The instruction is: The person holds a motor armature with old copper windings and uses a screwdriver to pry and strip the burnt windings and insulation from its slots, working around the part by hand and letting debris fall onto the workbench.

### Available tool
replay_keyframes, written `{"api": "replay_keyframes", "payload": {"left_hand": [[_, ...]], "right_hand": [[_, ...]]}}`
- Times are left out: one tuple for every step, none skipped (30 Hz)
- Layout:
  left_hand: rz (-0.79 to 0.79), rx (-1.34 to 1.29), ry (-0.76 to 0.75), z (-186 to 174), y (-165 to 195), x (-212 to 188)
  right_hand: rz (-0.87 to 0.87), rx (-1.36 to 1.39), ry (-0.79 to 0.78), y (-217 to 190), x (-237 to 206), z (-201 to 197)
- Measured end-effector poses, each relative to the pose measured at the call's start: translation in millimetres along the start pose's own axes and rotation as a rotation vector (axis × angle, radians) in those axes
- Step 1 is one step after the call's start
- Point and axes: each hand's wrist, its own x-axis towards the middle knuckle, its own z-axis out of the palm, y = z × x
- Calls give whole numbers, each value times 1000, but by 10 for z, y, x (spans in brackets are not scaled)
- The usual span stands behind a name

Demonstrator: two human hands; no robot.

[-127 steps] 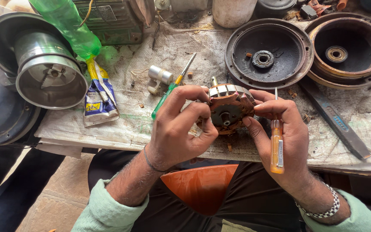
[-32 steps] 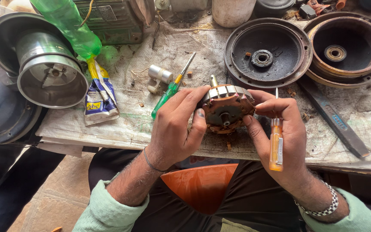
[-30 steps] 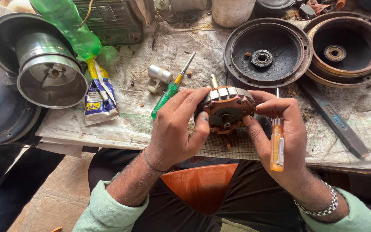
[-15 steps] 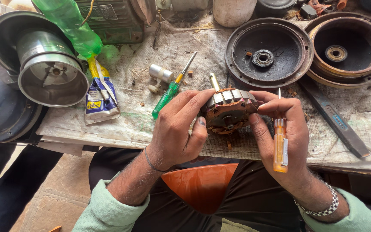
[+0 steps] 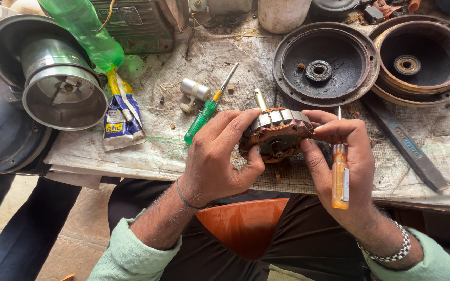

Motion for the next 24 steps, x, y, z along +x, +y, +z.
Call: {"api": "replay_keyframes", "payload": {"left_hand": [[-14,-18,-2,-6,5,-1],[-27,-36,-5,-9,10,1],[-40,-55,-7,-12,13,2],[-80,-90,-14,-19,9,8],[-121,-126,-21,-24,-3,18],[-161,-162,-29,-28,-12,26],[-154,-176,-36,-34,-20,30],[-146,-190,-43,-48,-36,36],[-138,-204,-50,-56,-46,40],[-120,-204,-53,-56,-50,40],[-103,-205,-57,-55,-52,39],[-85,-205,-60,-58,-54,38],[-70,-194,-65,-58,-51,32],[-55,-182,-70,-57,-41,21],[-39,-170,-74,-53,-32,10],[-18,-160,-76,-51,-20,-5],[2,-150,-80,-43,-7,-22],[22,-140,-85,-38,-2,-32],[70,-105,-78,-30,-17,-27],[117,-71,-71,-27,-41,-16],[164,-37,-64,-18,-55,-11],[163,-18,-76,-5,-58,-11],[164,3,-88,11,-59,-8],[165,22,-99,20,-58,-9]], "right_hand": [[-6,4,2,-1,-4,2],[-12,7,5,-1,-8,2],[-18,11,8,1,-12,0],[-23,8,3,3,-12,0],[-27,6,-3,10,-12,-2],[-32,3,-8,18,-13,-3],[-26,0,-11,26,-18,-7],[-21,-3,-13,34,-23,-5],[-16,-6,-15,45,-28,-5],[-25,10,-11,60,-31,-4],[-33,27,-7,79,-32,-1],[-42,44,-2,96,-34,8],[-58,32,-6,114,-34,6],[-74,21,-10,131,-31,-5],[-90,9,-15,148,-28,-12],[-117,12,2,152,-42,-4],[-143,15,18,147,-67,3],[-167,18,36,142,-83,9],[-186,22,31,144,-79,10],[-203,25,25,143,-67,17],[-221,29,19,137,-56,20],[-191,-4,6,125,-45,22],[-163,-36,-7,112,-30,19],[-135,-68,-20,94,-16,19]]}}
